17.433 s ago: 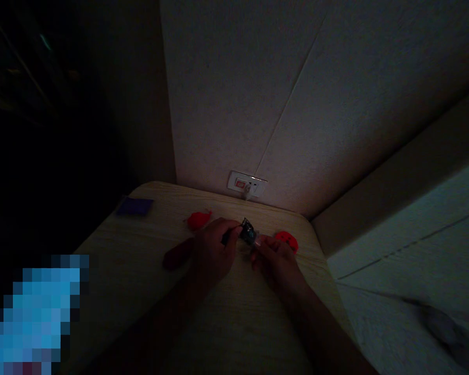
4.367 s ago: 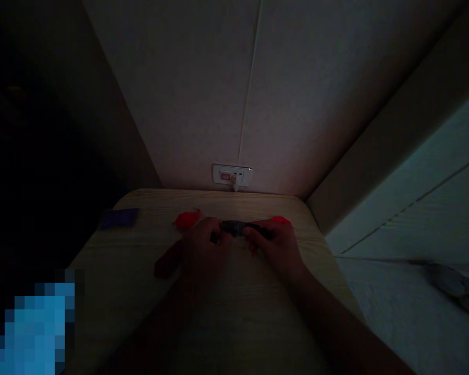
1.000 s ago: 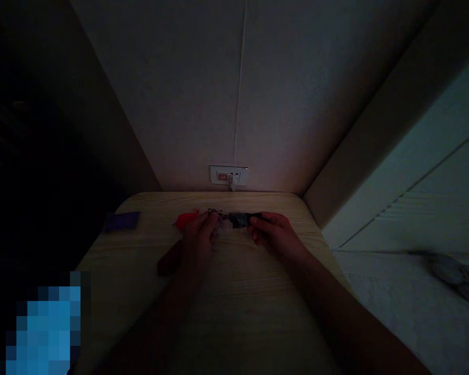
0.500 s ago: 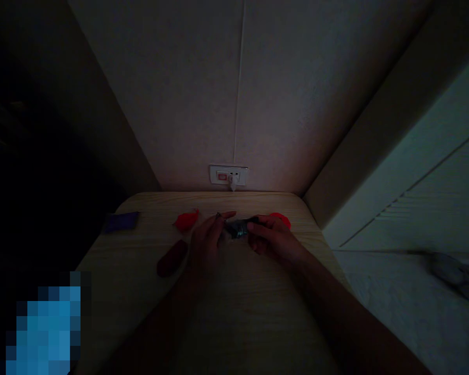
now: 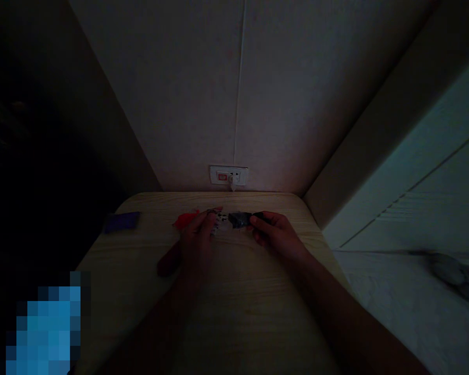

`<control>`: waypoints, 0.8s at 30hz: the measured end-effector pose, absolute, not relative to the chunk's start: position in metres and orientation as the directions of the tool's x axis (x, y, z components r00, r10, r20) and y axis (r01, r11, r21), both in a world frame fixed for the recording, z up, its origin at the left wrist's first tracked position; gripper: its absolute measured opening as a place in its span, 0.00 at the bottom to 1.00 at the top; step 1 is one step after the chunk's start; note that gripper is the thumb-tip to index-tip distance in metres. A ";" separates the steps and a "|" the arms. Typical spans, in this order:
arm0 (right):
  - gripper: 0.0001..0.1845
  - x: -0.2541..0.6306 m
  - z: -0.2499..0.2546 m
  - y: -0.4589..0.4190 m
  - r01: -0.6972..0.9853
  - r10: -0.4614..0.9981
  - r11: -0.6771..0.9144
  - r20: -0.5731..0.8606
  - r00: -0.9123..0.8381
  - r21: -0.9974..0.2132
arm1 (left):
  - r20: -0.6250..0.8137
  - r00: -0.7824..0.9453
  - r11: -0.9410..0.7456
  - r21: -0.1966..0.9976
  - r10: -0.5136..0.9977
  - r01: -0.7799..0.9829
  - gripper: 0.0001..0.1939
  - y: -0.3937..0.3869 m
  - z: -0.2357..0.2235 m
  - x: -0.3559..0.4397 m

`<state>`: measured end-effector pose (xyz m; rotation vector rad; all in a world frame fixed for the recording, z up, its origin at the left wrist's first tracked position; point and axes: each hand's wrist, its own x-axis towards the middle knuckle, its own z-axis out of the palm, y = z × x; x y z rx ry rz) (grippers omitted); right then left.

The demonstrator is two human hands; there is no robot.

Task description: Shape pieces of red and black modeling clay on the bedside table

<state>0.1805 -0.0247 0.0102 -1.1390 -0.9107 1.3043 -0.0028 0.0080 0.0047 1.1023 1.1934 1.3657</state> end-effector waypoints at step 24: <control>0.23 0.171 0.007 -0.029 -0.030 0.987 -0.063 -0.066 0.149 -0.998 | 0.200 -0.110 -0.168 0.954 0.974 0.248 0.09 0.003 0.017 -0.005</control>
